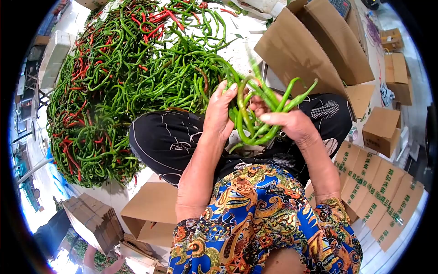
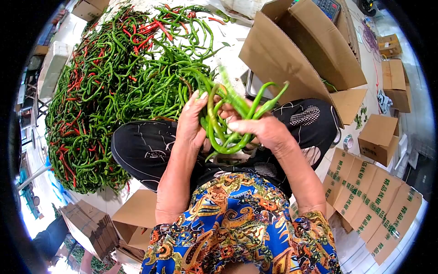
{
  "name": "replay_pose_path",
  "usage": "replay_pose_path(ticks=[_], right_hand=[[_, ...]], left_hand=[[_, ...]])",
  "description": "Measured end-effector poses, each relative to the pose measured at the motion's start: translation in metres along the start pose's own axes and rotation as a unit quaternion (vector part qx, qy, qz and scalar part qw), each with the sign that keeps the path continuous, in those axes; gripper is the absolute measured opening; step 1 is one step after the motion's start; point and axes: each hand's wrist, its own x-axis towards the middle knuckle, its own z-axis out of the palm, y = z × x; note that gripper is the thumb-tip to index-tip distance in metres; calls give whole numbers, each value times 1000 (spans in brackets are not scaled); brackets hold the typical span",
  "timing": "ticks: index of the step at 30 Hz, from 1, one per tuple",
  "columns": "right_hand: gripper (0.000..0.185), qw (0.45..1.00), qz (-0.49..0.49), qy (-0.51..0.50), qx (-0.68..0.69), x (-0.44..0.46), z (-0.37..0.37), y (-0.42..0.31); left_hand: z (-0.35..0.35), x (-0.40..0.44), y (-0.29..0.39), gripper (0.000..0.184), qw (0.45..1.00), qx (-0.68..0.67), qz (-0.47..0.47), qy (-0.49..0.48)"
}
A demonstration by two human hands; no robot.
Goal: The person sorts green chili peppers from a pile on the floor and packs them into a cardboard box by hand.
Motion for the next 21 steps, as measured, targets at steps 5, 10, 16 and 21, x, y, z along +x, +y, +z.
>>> replay_pose_path(ticks=[5,10,16,21], right_hand=[[71,993,-11,-4,-121,13,15,22],[53,999,12,1,34,27,13,30],[52,983,6,32,179,25,-6,30],[46,983,-49,57,166,26,1,27]], left_hand=[[2,-3,-3,38,992,-80,-64,67],[5,-11,1,53,1000,-1,3,6],[21,-14,21,72,990,88,14,-105],[14,-13,7,44,961,275,9,-35]])
